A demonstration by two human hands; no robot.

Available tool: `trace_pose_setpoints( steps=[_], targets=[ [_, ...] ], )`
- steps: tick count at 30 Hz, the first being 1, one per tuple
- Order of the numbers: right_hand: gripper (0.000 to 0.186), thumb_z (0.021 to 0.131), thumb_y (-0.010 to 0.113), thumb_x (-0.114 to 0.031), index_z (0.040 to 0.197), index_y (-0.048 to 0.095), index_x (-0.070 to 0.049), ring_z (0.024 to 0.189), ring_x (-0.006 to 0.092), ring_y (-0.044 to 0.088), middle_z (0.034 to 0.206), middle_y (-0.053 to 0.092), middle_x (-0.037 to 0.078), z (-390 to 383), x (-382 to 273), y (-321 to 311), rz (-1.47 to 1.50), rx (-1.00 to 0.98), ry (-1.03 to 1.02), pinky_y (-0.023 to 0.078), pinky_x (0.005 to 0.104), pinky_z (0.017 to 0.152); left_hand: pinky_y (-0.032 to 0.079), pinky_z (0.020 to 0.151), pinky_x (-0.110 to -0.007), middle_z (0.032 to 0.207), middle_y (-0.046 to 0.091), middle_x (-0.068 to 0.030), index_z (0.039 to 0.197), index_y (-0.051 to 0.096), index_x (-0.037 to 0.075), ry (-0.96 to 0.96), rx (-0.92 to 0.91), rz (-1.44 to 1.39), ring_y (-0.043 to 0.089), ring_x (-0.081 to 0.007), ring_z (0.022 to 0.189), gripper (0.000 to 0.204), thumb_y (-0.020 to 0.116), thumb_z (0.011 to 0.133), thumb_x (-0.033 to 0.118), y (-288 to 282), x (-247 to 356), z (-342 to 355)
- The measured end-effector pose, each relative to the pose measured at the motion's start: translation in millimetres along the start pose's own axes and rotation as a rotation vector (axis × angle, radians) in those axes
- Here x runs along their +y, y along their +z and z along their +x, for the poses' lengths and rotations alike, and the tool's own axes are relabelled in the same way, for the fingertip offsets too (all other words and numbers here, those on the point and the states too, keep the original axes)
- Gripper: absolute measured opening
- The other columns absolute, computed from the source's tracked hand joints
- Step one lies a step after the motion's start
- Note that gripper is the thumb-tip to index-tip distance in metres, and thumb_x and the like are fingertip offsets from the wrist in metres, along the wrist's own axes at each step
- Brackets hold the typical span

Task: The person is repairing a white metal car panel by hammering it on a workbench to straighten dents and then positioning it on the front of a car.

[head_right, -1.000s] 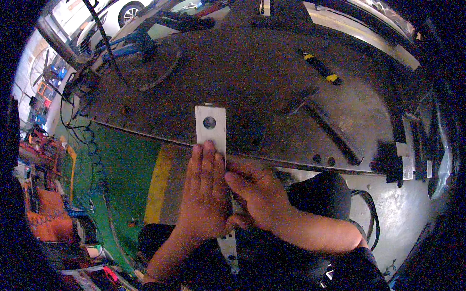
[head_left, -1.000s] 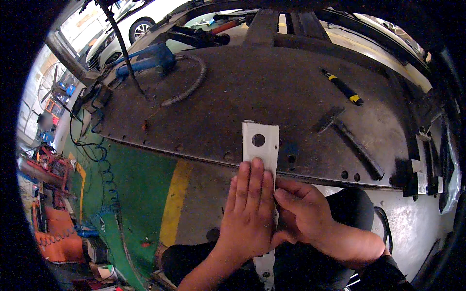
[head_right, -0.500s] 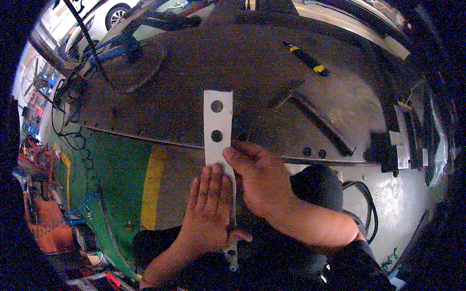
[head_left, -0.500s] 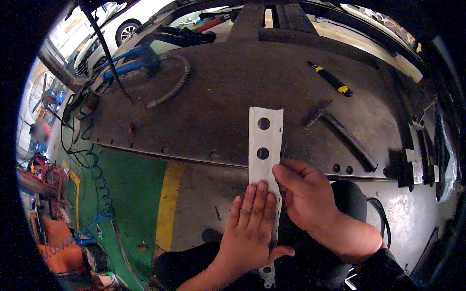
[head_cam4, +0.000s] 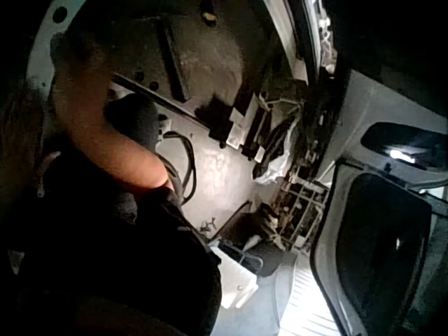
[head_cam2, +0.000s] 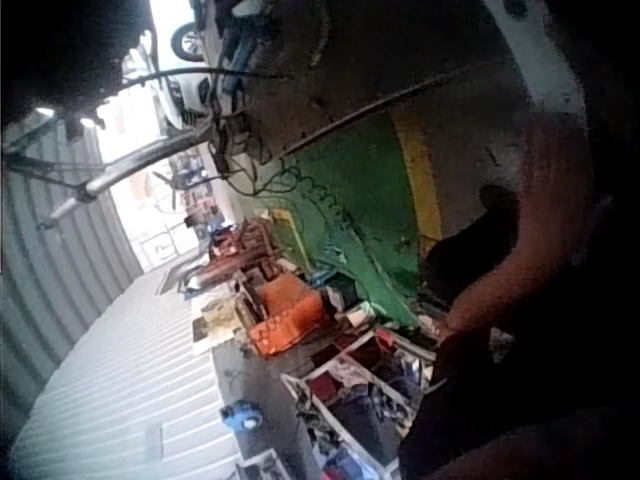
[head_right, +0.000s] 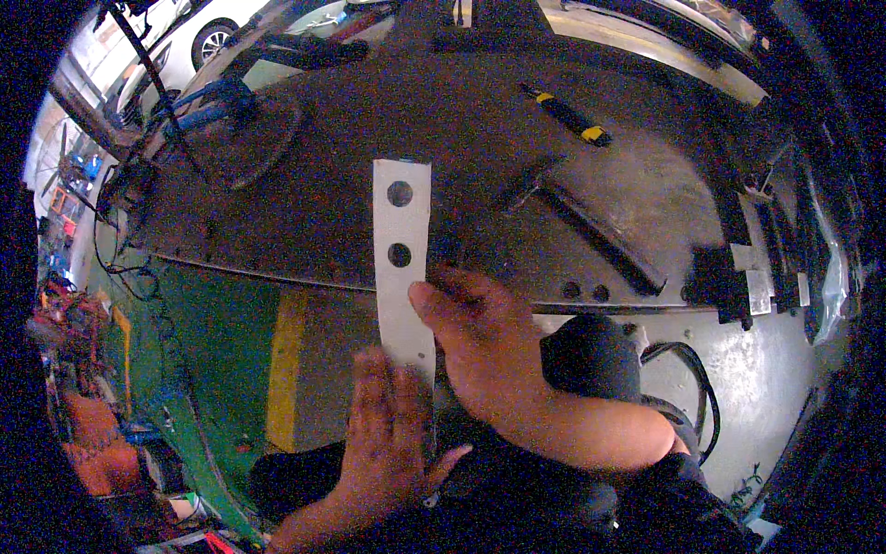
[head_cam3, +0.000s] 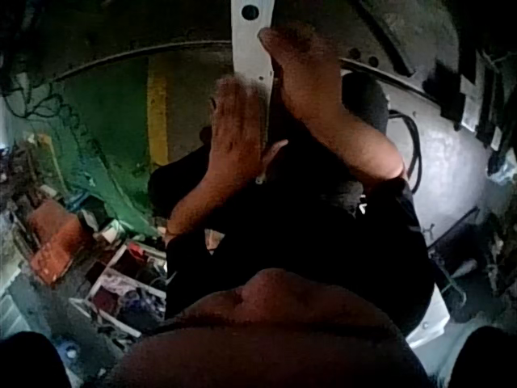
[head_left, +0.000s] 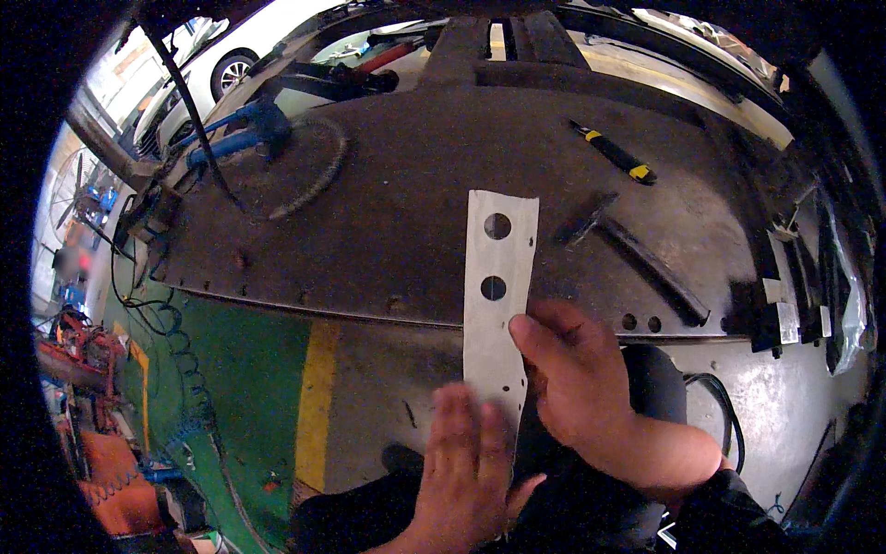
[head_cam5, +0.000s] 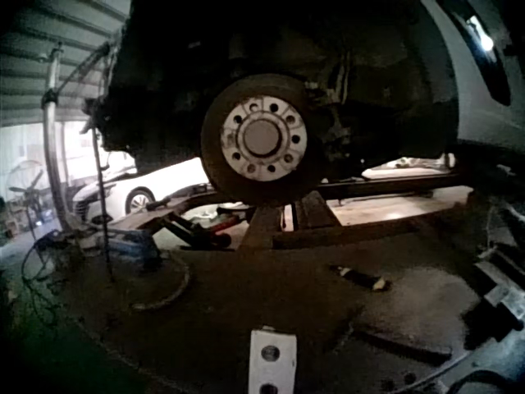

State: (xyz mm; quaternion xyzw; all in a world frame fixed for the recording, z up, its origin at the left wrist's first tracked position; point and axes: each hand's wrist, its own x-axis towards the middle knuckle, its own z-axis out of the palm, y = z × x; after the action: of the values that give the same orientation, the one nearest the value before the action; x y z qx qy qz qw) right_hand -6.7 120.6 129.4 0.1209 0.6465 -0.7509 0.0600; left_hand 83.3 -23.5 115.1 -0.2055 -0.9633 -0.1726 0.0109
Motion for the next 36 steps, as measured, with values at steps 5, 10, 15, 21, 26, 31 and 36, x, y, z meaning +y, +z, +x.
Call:
trace_pose_setpoints(
  steps=[5,10,15,21,26,31,36],
  targets=[
    [0.033,0.096,0.061,-0.017,0.123,0.057,0.002,0.097,0.0124,0.063,0.107,0.067,0.009,-24.6,4.1,15.7,-0.149,-0.248,-0.108,0.05,0.0271,0.086,0.043,0.099,-0.044,0.141,0.038,-0.0269,0.137,0.039,-0.007,-0.302,0.13,-0.769,0.047,-0.0371,0.126,0.068,0.069,0.086,0.025,-0.4,-17.3,3.7],
    [0.041,0.095,0.059,-0.02,0.13,0.054,0.001,0.11,0.0279,0.065,0.122,0.064,0.018,-27.6,13.6,25.5,-0.306,-0.613,-0.673,0.048,0.0332,0.095,0.05,0.086,-0.037,0.113,0.061,-0.0169,0.121,0.054,-0.002,-0.484,0.22,-1.192,0.062,-0.0267,0.103,0.037,0.062,0.087,0.012,38.7,-60.2,-6.1],
    [0.028,0.092,0.06,-0.019,0.114,0.063,-0.003,0.106,0.0346,0.065,0.117,0.066,0.018,-11.3,-29.6,-13.7,-0.542,-0.508,-0.828,0.052,0.0409,0.092,0.05,0.088,-0.035,0.103,0.068,-0.0131,0.111,0.06,0.0,-0.71,0.546,-1.686,0.065,-0.0223,0.098,0.022,0.063,0.09,0.002,45.0,-90.6,6.8],
    [0.026,0.088,0.065,-0.016,0.109,0.065,-0.002,0.111,0.0312,0.062,0.116,0.065,0.017,38.1,-27.3,-52.1,-0.91,0.049,-0.571,0.045,0.0383,0.098,0.051,0.091,-0.042,0.111,0.064,-0.0116,0.124,0.048,0.004,-0.686,0.53,-2.122,0.063,-0.0254,0.103,0.035,0.059,0.091,0.0,53.5,-92.4,34.4],
    [0.036,0.083,0.068,-0.016,0.117,0.061,-0.004,0.123,0.0338,0.053,0.131,0.056,0.016,71.4,-32.8,-79.4,-1.352,0.249,-0.416,0.041,0.0398,0.104,0.051,0.088,-0.04,0.106,0.064,-0.0068,0.119,0.05,0.008,-0.859,0.71,-2.193,0.063,-0.0227,0.098,0.031,0.06,0.09,0.0,63.1,-92.8,55.8],
    [0.043,0.083,0.069,-0.019,0.121,0.058,-0.003,0.123,0.0369,0.05,0.133,0.051,0.017,94.1,-24.0,-131.0,-1.637,0.329,-0.399,0.04,0.0388,0.104,0.052,0.084,-0.038,0.107,0.064,-0.0036,0.116,0.052,0.01,-1.058,0.728,-2.144,0.062,-0.0197,0.097,0.028,0.06,0.091,0.001,65.7,-94.0,73.2],
    [0.037,0.086,0.065,-0.016,0.119,0.058,-0.001,0.113,0.0374,0.054,0.12,0.054,0.019,91.9,-10.9,-146.4,-1.635,0.314,-0.35,0.043,0.0424,0.097,0.052,0.081,-0.038,0.107,0.063,-0.0034,0.117,0.053,0.012,-1.055,0.701,-2.179,0.062,-0.0195,0.096,0.027,0.058,0.092,0.004,66.5,-95.6,78.2]
  ],
)
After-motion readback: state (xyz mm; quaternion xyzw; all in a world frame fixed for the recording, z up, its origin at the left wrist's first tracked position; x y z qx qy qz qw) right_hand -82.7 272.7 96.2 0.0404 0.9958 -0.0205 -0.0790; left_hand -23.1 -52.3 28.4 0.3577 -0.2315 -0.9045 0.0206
